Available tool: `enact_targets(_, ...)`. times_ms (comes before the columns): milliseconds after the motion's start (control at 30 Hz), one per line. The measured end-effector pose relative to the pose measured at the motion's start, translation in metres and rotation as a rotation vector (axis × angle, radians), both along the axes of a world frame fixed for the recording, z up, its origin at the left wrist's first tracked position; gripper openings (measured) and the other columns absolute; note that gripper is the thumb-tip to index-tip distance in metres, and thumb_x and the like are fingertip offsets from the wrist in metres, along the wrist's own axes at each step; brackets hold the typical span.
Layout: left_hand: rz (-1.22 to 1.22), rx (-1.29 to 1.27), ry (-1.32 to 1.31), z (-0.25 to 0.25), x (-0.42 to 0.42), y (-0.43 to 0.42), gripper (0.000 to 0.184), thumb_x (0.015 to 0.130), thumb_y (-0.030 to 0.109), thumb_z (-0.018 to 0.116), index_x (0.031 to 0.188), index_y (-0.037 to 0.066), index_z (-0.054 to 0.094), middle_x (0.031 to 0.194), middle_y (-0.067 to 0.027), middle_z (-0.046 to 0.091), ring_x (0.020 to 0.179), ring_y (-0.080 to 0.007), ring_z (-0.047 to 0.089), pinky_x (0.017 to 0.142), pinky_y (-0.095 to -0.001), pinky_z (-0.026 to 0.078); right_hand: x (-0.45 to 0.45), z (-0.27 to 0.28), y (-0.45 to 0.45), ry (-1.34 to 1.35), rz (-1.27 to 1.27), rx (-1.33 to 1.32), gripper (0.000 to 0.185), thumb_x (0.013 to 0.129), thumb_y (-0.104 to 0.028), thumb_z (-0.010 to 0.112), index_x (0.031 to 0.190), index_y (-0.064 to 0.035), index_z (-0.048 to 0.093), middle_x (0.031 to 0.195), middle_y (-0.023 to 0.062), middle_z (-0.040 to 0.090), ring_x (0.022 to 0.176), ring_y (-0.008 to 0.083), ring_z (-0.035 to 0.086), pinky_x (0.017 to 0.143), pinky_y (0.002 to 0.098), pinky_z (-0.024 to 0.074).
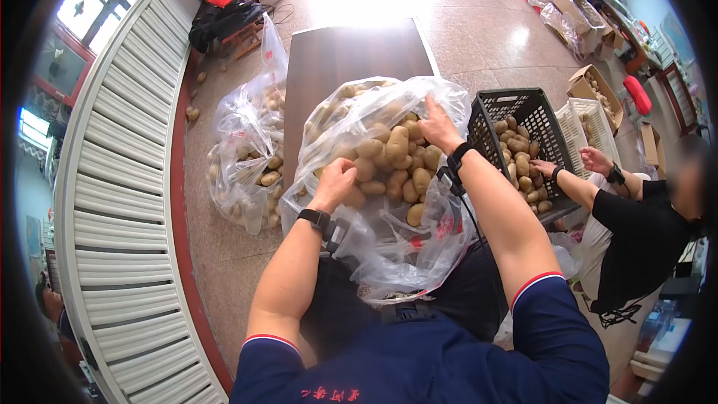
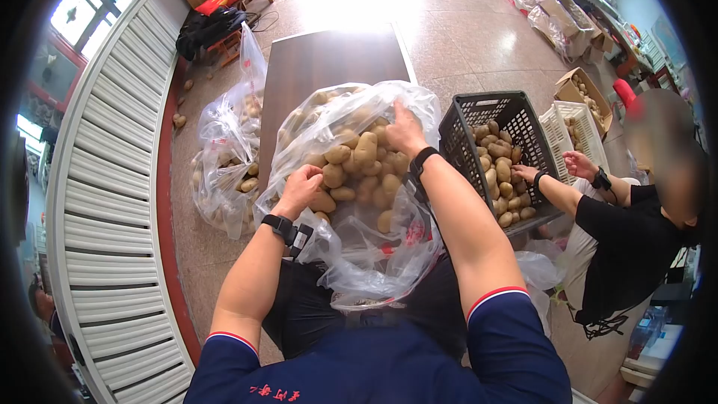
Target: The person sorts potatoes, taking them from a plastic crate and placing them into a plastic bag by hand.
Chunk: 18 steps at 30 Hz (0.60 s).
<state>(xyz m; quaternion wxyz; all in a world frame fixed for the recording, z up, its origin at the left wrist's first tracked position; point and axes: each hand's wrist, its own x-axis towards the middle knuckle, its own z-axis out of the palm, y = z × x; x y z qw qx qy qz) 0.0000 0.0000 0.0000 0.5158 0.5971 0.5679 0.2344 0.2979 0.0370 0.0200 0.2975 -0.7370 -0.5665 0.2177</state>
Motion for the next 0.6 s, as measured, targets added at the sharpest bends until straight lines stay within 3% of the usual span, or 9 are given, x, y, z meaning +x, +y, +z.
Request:
enact_targets(67, -0.032, 0.055, 0.049, -0.004, 0.003, -0.007, 0.035, 0.082, 0.022, 0.057, 0.105, -0.002, 0.066, 0.100, -0.0183, 0.071, 0.094, -0.0300, 0.067, 0.086, -0.0396, 0.051, -0.004, 0.011, -0.023, 0.206, 0.127, -0.098, 0.069, 0.082, -0.014, 0.055, 0.148, -0.0062, 0.038, 0.140, 0.0226, 0.052, 0.133, 0.0339, 0.047, 0.112, 0.0338, 0.0344)
enact_targets(167, -0.125, 0.120, 0.234, 0.008, -0.004, 0.000, 0.033, 0.085, 0.019, 0.061, 0.110, -0.002, 0.065, 0.100, -0.0146, 0.070, 0.091, -0.0235, 0.067, 0.081, -0.0335, 0.052, -0.018, -0.013, -0.032, 0.153, 0.174, 0.107, 0.061, 0.082, -0.010, 0.048, 0.143, -0.0108, 0.044, 0.129, 0.0281, 0.056, 0.124, 0.0404, 0.051, 0.107, 0.0409, 0.0394)
enact_targets(233, -0.123, 0.127, 0.261, 0.011, -0.002, -0.002, 0.032, 0.084, 0.019, 0.059, 0.106, -0.002, 0.066, 0.100, -0.0176, 0.070, 0.094, -0.0285, 0.067, 0.084, -0.0369, 0.052, -0.024, -0.003, -0.051, 0.183, 0.181, 0.169, 0.056, 0.083, -0.008, 0.048, 0.139, -0.0084, 0.050, 0.127, 0.0253, 0.059, 0.121, 0.0390, 0.054, 0.104, 0.0399, 0.0423)
enact_targets(267, -0.123, 0.140, 0.287, 0.012, -0.002, -0.003, 0.031, 0.083, 0.019, 0.058, 0.103, -0.002, 0.067, 0.100, -0.0206, 0.070, 0.097, -0.0335, 0.067, 0.087, -0.0403, 0.051, -0.025, 0.003, -0.060, 0.220, 0.172, 0.153, 0.054, 0.083, -0.008, 0.050, 0.137, -0.0076, 0.052, 0.125, 0.0239, 0.060, 0.119, 0.0372, 0.057, 0.102, 0.0391, 0.0444)
enact_targets(367, -0.117, 0.116, 0.302, 0.006, -0.005, -0.005, 0.031, 0.082, 0.020, 0.059, 0.103, -0.002, 0.068, 0.100, -0.0204, 0.070, 0.098, -0.0345, 0.067, 0.088, -0.0410, 0.051, -0.027, 0.016, -0.094, 0.301, 0.145, 0.138, 0.049, 0.084, -0.008, 0.054, 0.133, -0.0052, 0.056, 0.120, 0.0210, 0.064, 0.111, 0.0310, 0.062, 0.094, 0.0362, 0.0498)
enact_targets(433, -0.147, 0.087, 0.365, 0.012, -0.005, -0.010, 0.031, 0.082, 0.019, 0.059, 0.106, 0.000, 0.068, 0.107, -0.0207, 0.069, 0.103, -0.0349, 0.065, 0.091, -0.0421, 0.050, -0.021, 0.016, -0.114, 0.364, 0.149, 0.088, 0.049, 0.087, -0.007, 0.056, 0.136, -0.0081, 0.053, 0.111, 0.0104, 0.067, 0.091, 0.0157, 0.064, 0.082, 0.0281, 0.0517)
enact_targets(467, -0.190, 0.139, 0.467, 0.012, -0.005, -0.012, 0.032, 0.082, 0.018, 0.058, 0.108, 0.001, 0.067, 0.111, -0.0207, 0.067, 0.106, -0.0351, 0.064, 0.092, -0.0430, 0.050, -0.020, 0.020, -0.125, 0.369, 0.122, 0.017, 0.048, 0.084, -0.009, 0.057, 0.132, -0.0029, 0.055, 0.116, 0.0185, 0.066, 0.104, 0.0283, 0.066, 0.088, 0.0357, 0.0522)
enact_targets(567, -0.238, 0.279, 0.627, 0.006, 0.000, -0.023, 0.032, 0.083, 0.017, 0.060, 0.111, 0.004, 0.066, 0.110, -0.0201, 0.066, 0.104, -0.0378, 0.063, 0.091, -0.0452, 0.050, -0.019, 0.032, -0.149, 0.435, 0.110, -0.086, 0.049, 0.085, -0.013, 0.060, 0.132, -0.0022, 0.053, 0.113, 0.0168, 0.067, 0.102, 0.0262, 0.066, 0.085, 0.0353, 0.0524)
enact_targets(600, -0.295, 0.252, 0.683, 0.008, 0.004, -0.025, 0.031, 0.083, 0.020, 0.056, 0.108, 0.005, 0.063, 0.111, -0.0201, 0.063, 0.107, -0.0379, 0.061, 0.090, -0.0477, 0.050, -0.015, 0.014, -0.153, 0.490, 0.117, -0.071, 0.050, 0.086, -0.017, 0.062, 0.132, -0.0014, 0.052, 0.112, 0.0158, 0.067, 0.102, 0.0259, 0.066, 0.087, 0.0356, 0.0515)
